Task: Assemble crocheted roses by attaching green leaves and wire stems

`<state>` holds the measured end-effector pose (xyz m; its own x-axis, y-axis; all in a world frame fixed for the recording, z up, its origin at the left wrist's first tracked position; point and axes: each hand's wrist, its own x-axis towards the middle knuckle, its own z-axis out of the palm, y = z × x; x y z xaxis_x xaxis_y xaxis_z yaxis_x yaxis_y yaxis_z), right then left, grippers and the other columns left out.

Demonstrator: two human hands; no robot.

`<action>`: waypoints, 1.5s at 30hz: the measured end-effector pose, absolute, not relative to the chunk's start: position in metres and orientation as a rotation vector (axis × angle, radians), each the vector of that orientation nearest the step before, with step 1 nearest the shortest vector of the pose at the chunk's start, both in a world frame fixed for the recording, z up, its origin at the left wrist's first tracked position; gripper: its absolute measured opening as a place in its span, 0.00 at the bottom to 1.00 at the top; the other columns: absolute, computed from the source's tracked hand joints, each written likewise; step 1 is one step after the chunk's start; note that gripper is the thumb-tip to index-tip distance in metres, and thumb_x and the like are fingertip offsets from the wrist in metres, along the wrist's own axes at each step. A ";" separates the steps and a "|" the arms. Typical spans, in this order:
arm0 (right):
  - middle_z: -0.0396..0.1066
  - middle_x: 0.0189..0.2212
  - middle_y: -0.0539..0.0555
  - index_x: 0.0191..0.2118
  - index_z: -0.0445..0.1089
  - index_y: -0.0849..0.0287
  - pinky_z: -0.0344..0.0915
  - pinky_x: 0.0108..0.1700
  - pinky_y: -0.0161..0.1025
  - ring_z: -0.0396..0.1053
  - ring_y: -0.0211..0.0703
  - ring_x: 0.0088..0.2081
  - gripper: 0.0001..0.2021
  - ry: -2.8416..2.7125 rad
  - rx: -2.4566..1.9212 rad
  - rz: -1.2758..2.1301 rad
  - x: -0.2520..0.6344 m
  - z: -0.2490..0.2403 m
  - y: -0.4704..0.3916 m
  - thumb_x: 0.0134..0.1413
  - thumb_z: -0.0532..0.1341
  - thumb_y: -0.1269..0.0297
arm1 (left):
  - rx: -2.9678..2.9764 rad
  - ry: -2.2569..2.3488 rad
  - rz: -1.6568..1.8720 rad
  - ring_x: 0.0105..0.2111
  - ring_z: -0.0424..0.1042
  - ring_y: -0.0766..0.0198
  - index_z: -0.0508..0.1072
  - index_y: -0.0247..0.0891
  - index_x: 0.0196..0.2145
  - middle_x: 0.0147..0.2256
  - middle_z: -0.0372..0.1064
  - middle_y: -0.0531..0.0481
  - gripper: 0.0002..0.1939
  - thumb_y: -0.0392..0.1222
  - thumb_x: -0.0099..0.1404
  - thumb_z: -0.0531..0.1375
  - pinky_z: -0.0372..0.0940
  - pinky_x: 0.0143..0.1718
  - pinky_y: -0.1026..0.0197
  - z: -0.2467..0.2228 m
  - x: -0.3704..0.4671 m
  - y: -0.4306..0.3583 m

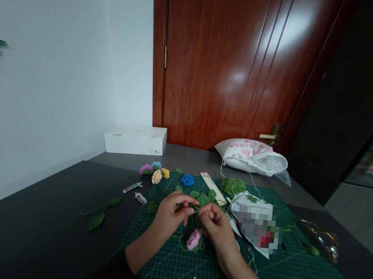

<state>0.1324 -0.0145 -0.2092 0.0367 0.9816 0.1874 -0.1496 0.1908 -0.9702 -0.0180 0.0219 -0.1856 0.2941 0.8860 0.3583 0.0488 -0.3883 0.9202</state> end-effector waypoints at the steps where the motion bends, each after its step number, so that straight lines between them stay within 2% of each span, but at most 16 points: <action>1: 0.55 0.14 0.40 0.27 0.65 0.58 0.46 0.19 0.30 0.48 0.29 0.15 0.23 -1.150 -0.965 1.136 0.132 -0.208 -0.015 0.44 0.66 0.41 | 1.689 0.827 1.201 0.16 0.65 0.73 0.79 0.36 0.35 0.28 0.59 0.56 0.11 0.31 0.54 0.60 0.63 0.19 0.66 -0.187 -0.017 0.021; 5: 0.53 0.14 0.39 0.27 0.65 0.59 0.46 0.18 0.29 0.46 0.28 0.15 0.25 -1.103 -0.946 1.189 0.129 -0.204 -0.018 0.43 0.67 0.39 | 1.735 0.816 1.228 0.17 0.64 0.72 0.80 0.37 0.34 0.28 0.59 0.56 0.12 0.30 0.52 0.61 0.62 0.18 0.68 -0.193 -0.013 0.019; 9: 0.52 0.14 0.39 0.27 0.64 0.58 0.45 0.18 0.29 0.45 0.28 0.15 0.24 -1.082 -0.932 1.227 0.126 -0.205 -0.020 0.44 0.66 0.40 | 1.791 0.855 1.302 0.18 0.64 0.72 0.78 0.36 0.30 0.29 0.61 0.54 0.05 0.35 0.58 0.62 0.61 0.18 0.68 -0.194 -0.013 0.017; 16: 0.53 0.15 0.40 0.29 0.64 0.58 0.45 0.19 0.30 0.46 0.29 0.15 0.23 -1.132 -0.942 1.184 0.124 -0.208 -0.019 0.46 0.66 0.41 | 1.867 0.924 1.299 0.18 0.62 0.71 0.74 0.36 0.27 0.28 0.61 0.54 0.07 0.38 0.61 0.60 0.58 0.19 0.67 -0.185 -0.015 0.015; 23: 0.54 0.15 0.41 0.30 0.67 0.57 0.47 0.21 0.32 0.51 0.33 0.17 0.16 -1.206 -0.999 0.982 0.123 -0.216 -0.018 0.49 0.67 0.50 | 1.838 1.046 1.327 0.22 0.63 0.67 0.67 0.37 0.19 0.23 0.60 0.54 0.08 0.30 0.53 0.57 0.59 0.24 0.66 -0.182 -0.012 0.014; 26: 0.55 0.15 0.41 0.29 0.68 0.58 0.47 0.23 0.33 0.51 0.33 0.18 0.13 -1.224 -1.023 0.904 0.124 -0.216 -0.020 0.49 0.68 0.54 | 1.800 1.049 1.322 0.21 0.63 0.67 0.67 0.37 0.19 0.22 0.60 0.55 0.08 0.32 0.54 0.58 0.59 0.23 0.66 -0.183 -0.013 0.014; 30: 0.54 0.15 0.41 0.29 0.68 0.58 0.47 0.23 0.33 0.51 0.33 0.18 0.14 -1.222 -1.018 0.894 0.129 -0.213 -0.020 0.52 0.66 0.52 | 1.718 1.050 1.320 0.16 0.64 0.69 0.67 0.37 0.22 0.22 0.61 0.56 0.09 0.39 0.59 0.58 0.59 0.20 0.66 -0.186 -0.017 0.018; 33: 0.54 0.15 0.41 0.29 0.68 0.58 0.49 0.24 0.33 0.52 0.33 0.19 0.16 -1.204 -0.992 0.931 0.132 -0.211 -0.018 0.52 0.65 0.49 | 1.618 0.968 1.299 0.15 0.65 0.70 0.72 0.35 0.30 0.25 0.64 0.56 0.06 0.41 0.60 0.59 0.61 0.21 0.65 -0.188 -0.018 0.019; 36: 0.57 0.15 0.42 0.29 0.68 0.58 0.50 0.23 0.33 0.54 0.33 0.18 0.18 -1.192 -0.954 1.016 0.133 -0.209 -0.017 0.51 0.65 0.46 | 1.588 0.836 1.241 0.17 0.66 0.71 0.77 0.36 0.38 0.27 0.63 0.56 0.11 0.39 0.56 0.62 0.64 0.21 0.65 -0.187 -0.014 0.017; 40: 0.64 0.17 0.44 0.30 0.67 0.58 0.52 0.22 0.33 0.58 0.34 0.18 0.20 -1.185 -0.909 1.146 0.130 -0.208 -0.017 0.49 0.65 0.43 | 1.621 0.824 1.251 0.17 0.65 0.72 0.79 0.36 0.32 0.27 0.60 0.56 0.07 0.39 0.54 0.64 0.64 0.18 0.66 -0.184 -0.010 0.013; 45: 0.63 0.16 0.44 0.28 0.67 0.58 0.50 0.19 0.31 0.56 0.31 0.15 0.20 -1.168 -0.917 1.215 0.127 -0.211 -0.019 0.50 0.65 0.44 | 1.700 0.877 1.330 0.17 0.66 0.72 0.75 0.35 0.25 0.28 0.61 0.54 0.04 0.35 0.57 0.61 0.62 0.19 0.67 -0.184 -0.012 0.014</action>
<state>0.1269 -0.0193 -0.2106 -0.0351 0.9855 0.1661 -0.2049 0.1556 -0.9663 -0.0124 0.0144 -0.1838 0.2110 0.8779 0.4298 0.0492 -0.4487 0.8923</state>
